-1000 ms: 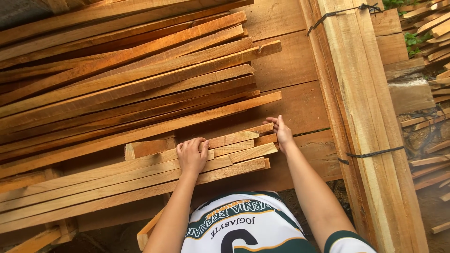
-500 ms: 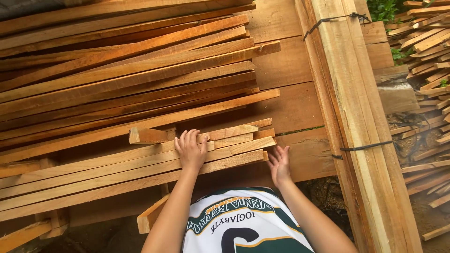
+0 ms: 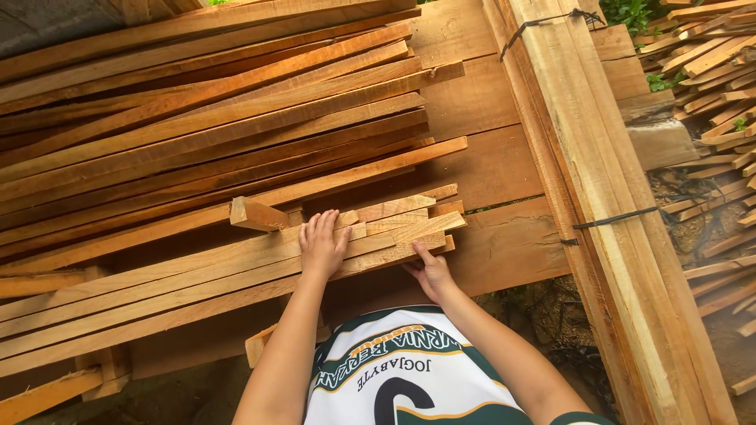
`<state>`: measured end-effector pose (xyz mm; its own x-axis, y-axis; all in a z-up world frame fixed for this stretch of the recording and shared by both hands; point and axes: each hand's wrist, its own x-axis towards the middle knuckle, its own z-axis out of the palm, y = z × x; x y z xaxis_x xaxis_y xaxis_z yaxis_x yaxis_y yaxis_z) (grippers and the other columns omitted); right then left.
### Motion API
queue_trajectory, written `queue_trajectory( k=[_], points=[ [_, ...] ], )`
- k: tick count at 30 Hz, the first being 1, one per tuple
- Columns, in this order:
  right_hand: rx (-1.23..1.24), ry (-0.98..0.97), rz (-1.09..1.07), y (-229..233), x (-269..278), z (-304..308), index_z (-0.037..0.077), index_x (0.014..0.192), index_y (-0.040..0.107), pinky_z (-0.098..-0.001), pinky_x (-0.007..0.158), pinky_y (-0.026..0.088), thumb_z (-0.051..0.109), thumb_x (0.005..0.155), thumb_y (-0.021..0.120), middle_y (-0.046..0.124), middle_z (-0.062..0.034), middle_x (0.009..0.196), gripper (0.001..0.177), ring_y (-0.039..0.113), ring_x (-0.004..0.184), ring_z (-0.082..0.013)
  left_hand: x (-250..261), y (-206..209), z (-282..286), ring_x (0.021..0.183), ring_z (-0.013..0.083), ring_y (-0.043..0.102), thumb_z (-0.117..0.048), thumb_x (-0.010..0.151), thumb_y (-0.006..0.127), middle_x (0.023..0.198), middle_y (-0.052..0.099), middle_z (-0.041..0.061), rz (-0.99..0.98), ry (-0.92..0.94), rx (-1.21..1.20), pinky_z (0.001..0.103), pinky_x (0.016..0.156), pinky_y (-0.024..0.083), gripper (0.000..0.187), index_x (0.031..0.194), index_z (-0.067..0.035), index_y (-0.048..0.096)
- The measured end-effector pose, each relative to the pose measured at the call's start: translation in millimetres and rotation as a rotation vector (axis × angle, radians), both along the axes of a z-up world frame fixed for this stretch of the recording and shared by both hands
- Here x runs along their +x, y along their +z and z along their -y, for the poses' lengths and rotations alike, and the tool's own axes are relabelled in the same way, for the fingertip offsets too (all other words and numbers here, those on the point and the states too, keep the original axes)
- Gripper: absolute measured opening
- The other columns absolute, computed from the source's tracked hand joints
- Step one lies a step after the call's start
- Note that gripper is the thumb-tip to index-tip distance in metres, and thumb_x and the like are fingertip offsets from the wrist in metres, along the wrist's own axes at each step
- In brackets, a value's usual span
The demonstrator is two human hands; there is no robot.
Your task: Organize and stack thin wooden planks onto a wooden rack in a workshop setting.
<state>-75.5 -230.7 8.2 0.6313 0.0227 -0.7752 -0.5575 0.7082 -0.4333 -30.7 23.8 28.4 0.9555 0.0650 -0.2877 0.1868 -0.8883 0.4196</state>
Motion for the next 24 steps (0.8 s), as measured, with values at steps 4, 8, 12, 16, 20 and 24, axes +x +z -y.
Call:
queue_trajectory(
  k=[4,8,12,16,20,24],
  points=[
    [-0.034,-0.022,-0.005,-7.7,0.3,0.8,-0.016,0.134,0.045,-0.0692,0.108,0.040,0.016,0.087,0.085,0.051,-0.0256,0.128,0.069,0.054,0.122,-0.0406,5.1,-4.0,-4.1,0.148,0.0200,0.036,-0.062,0.104,0.044,0.151,0.050,-0.004,-0.020,0.015,0.007,0.054,0.126,0.015,0.057,0.147,-0.025,0.051],
    [-0.066,-0.043,-0.018,-22.9,4.1,18.8,-0.017,0.133,0.042,-0.0710,0.105,0.041,0.013,0.087,0.084,0.050,-0.0286,0.128,0.070,0.055,0.120,-0.0420,3.9,0.5,-6.0,0.145,0.0218,0.042,-0.060,0.104,0.048,0.148,0.054,0.000,0.032,0.057,0.007,0.054,0.124,0.021,0.057,0.146,-0.021,0.052],
    [-0.152,-0.084,-0.015,-43.7,10.7,69.9,-0.010,0.144,0.032,-0.0709,0.107,0.039,0.018,0.088,0.083,0.045,-0.0269,0.135,0.080,0.051,0.127,-0.0425,-2.0,-13.6,-5.5,0.148,0.0261,0.036,-0.063,0.102,0.047,0.151,0.051,0.001,0.119,-0.003,0.144,0.057,0.123,0.019,0.062,0.147,-0.020,0.050],
    [-0.172,-0.074,-0.019,-30.9,20.6,100.2,-0.008,0.150,0.021,-0.0685,0.110,0.038,0.021,0.091,0.079,0.035,-0.0311,0.145,0.087,0.042,0.136,-0.0468,-10.7,-15.3,4.2,0.148,0.0276,0.035,-0.062,0.102,0.046,0.152,0.049,0.002,0.139,-0.015,0.189,0.057,0.123,0.020,0.063,0.147,-0.018,0.049],
    [-0.380,0.042,-0.001,-7.7,35.4,126.1,-0.011,0.155,0.000,-0.0665,0.116,0.027,0.045,0.094,0.075,0.002,-0.0368,0.161,0.112,0.014,0.151,-0.0537,-8.8,-19.7,3.1,0.147,0.0246,0.036,-0.061,0.102,0.045,0.149,0.050,-0.001,0.172,-0.020,0.234,0.055,0.124,0.020,0.060,0.147,-0.021,0.049],
    [-0.941,0.354,0.143,-13.9,46.8,156.3,0.002,0.141,0.058,-0.0491,0.110,0.046,0.043,0.105,0.065,0.060,-0.0217,0.138,0.055,0.056,0.131,-0.0361,-7.9,-24.1,2.6,0.145,0.0223,0.038,-0.063,0.101,0.045,0.145,0.052,-0.003,0.167,0.007,0.230,0.055,0.123,0.020,0.059,0.144,-0.023,0.051]
  ],
)
